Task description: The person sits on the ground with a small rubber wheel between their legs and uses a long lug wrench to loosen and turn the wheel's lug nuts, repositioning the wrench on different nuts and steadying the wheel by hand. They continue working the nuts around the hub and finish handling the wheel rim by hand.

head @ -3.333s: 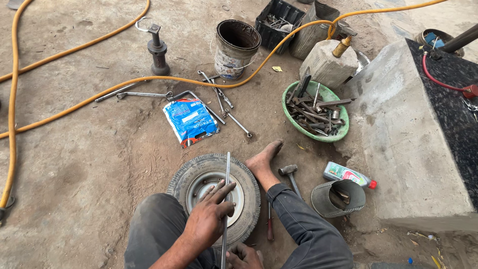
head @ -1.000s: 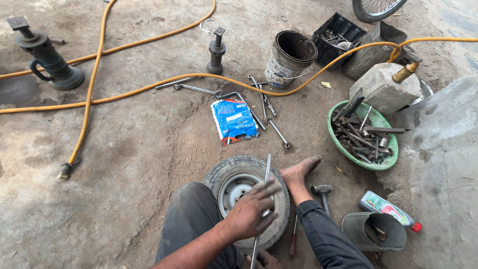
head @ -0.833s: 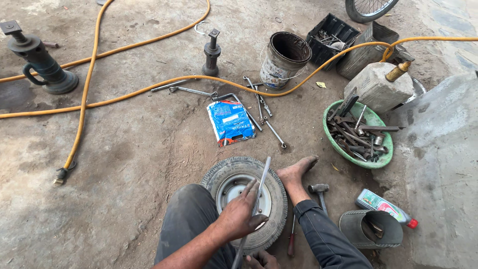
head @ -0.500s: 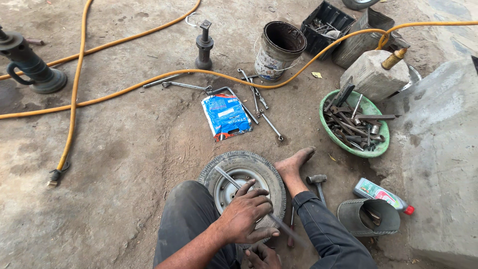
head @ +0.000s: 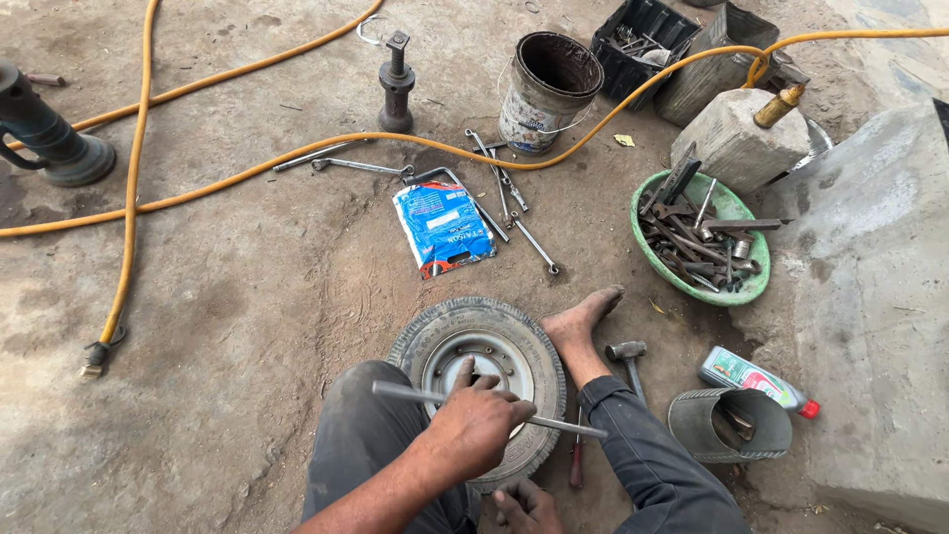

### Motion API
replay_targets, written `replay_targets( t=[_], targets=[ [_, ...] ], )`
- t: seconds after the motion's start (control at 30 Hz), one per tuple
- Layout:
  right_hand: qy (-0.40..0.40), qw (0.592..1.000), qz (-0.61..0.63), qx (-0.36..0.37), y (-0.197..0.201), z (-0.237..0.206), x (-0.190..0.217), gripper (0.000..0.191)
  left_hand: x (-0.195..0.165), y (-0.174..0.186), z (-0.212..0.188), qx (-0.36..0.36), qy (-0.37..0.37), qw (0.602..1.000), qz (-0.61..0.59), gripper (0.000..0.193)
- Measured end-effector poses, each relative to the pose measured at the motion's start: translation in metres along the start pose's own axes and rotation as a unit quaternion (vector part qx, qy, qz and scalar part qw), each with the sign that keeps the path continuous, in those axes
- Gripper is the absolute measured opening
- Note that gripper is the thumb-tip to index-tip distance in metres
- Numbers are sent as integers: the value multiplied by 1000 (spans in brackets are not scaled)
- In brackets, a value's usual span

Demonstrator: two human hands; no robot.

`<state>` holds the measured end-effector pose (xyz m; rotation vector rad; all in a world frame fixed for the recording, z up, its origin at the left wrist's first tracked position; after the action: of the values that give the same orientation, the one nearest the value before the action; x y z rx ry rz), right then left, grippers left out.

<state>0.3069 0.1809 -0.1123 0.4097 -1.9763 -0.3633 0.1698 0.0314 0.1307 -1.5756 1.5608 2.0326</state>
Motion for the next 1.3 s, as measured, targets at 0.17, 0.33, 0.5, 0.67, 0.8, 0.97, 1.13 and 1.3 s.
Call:
replay_targets(
  t=[0.17, 0.33, 0.5, 0.67, 0.8, 0.97, 1.13, 1.3],
  targets=[
    [-118, 975, 137, -128, 46, -4, -18, 29, -13, 30, -12, -123, -156, 975, -96, 32],
    [-115, 964, 168, -171, 98, -3, -13, 32, -8, 62, -25, -340, -135, 929, -54, 62],
    [16, 957, 13, -289, 150, 2, 16, 32, 5, 31, 4, -82, -22, 981, -174, 68],
    [-166, 966, -5, -200, 119, 5, -11, 28, -2, 11, 12, 22, -2, 999, 37, 30],
    [-141, 971, -102, -166, 101, 7, -6, 29, -30, 17, 4, -112, -167, 977, -68, 40],
    [-149, 975, -76, -143, 98, 14, -14, 32, -15, 27, -5, -284, -142, 945, -80, 52],
    [-106, 979, -132, -112, 98, 32, -11, 31, -8, 3, 7, -124, -151, 972, -130, 80],
    [-40, 979, -163, -115, 97, 41, -1, 31, -5, -18, 5, -27, -54, 998, -24, 58]
  ],
)
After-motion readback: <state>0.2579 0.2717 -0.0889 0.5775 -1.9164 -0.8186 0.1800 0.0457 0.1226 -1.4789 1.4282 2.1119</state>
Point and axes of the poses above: each hand's wrist, its own z-axis towards the middle knuckle, its own y-axis out of the back of the hand, x = y × z, the point moved 8 cm from there along z, towards the middle knuckle, and after that the axes turned 14 degrees about -z, right-handed, at the moved point
